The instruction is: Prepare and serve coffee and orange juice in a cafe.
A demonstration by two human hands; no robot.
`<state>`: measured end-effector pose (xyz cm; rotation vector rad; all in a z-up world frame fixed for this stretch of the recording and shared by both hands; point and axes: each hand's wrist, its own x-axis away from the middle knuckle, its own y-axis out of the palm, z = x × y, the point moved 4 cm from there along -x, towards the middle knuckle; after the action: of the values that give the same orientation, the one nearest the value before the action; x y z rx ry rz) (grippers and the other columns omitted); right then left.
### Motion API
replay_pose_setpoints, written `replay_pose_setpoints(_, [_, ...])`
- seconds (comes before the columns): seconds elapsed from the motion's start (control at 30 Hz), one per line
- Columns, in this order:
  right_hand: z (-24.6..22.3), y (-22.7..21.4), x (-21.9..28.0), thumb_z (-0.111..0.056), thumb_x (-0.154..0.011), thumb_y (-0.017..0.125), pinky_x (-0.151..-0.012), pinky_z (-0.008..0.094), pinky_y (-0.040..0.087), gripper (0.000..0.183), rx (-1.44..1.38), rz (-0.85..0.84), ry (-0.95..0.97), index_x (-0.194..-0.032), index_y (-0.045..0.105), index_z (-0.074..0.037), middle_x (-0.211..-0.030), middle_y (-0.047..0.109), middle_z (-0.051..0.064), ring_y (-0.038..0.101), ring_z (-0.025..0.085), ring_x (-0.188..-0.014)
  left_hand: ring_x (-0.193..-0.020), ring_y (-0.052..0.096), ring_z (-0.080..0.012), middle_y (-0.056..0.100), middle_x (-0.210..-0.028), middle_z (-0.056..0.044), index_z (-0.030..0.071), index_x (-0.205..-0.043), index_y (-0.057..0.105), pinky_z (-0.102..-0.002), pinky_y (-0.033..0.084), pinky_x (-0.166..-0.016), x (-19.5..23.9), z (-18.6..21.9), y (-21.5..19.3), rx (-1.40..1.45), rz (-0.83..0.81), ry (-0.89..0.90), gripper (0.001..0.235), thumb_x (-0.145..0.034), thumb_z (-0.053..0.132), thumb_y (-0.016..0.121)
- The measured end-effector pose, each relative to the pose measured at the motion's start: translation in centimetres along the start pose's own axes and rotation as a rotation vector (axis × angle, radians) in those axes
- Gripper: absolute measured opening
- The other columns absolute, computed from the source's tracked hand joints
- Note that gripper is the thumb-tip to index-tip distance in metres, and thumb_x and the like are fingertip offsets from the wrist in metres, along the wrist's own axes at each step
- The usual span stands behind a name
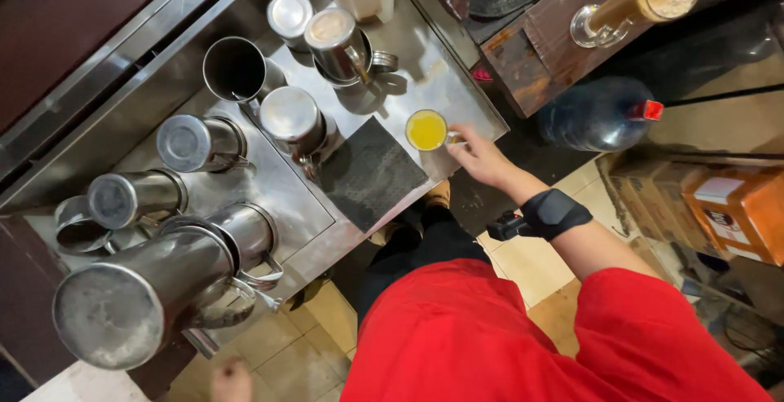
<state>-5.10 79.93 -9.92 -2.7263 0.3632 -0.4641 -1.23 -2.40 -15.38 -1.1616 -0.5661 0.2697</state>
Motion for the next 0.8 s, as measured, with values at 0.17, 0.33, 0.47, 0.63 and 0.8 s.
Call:
replay_pose_setpoints(0.17, [1.5,-0.2,-2.4,-0.030,-0.101,0.060,-0.081,0.032,0.054,0.035,-0.073,-0.193,0.014,-0.126,0.062,-0.004,-0.106,0.070,0.010,0.067,0.016,-0.091,-0.088,0.070,-0.0205,0.077,-0.094,-0.011,0.006,-0.105,0.078,-0.037,0.054,-0.081,10.0,0.5,4.6,0.129,-0.365,-0.030,0.020,-0.093,0.018,0.068])
replay_pose_setpoints(0.33, [2.8,0.6,-3.5,-0.029,-0.101,0.060,-0.074,0.028,0.052,0.028,-0.209,-0.331,0.052,-0.106,0.069,-0.003,-0.090,0.070,0.005,0.063,0.012,-0.082,-0.087,0.073,-0.0196,0.076,-0.095,-0.009,0.000,-0.109,0.072,-0.035,0.059,-0.081,16.1,2.3,7.6,0.364,-0.475,-0.109,0.021,-0.094,0.013,0.067])
replay_pose_setpoints(0.47, [3.6,1.8,-4.2,-0.027,-0.101,0.060,-0.065,0.027,0.048,0.028,-0.275,-0.333,0.054,-0.092,0.069,-0.002,-0.078,0.067,0.002,0.059,0.009,-0.072,-0.085,0.072,-0.0176,0.074,-0.097,-0.010,-0.001,-0.116,0.068,-0.033,0.059,-0.081,17.9,6.2,8.4,0.448,-0.597,-0.114,0.026,-0.097,0.017,0.065])
replay_pose_setpoints(0.63, [3.2,1.8,-3.8,-0.025,-0.100,0.062,-0.056,0.031,0.043,0.031,-0.207,-0.228,-0.024,-0.081,0.064,0.000,-0.064,0.057,0.005,0.051,0.010,-0.061,-0.085,0.070,-0.0164,0.076,-0.097,-0.011,-0.002,-0.115,0.070,-0.031,0.056,-0.081,19.0,13.5,7.4,0.320,-0.580,0.000,0.027,-0.098,0.018,0.065])
replay_pose_setpoints(0.8, [2.1,1.0,-3.2,-0.022,-0.097,0.063,-0.057,0.033,0.043,0.029,-0.152,-0.159,-0.091,-0.080,0.062,0.001,-0.064,0.052,0.010,0.049,0.012,-0.062,-0.087,0.071,-0.0121,0.076,-0.100,-0.004,0.002,-0.117,0.069,-0.028,0.057,-0.080,19.0,20.8,6.7,0.320,-0.575,0.086,0.027,-0.096,0.018,0.065])
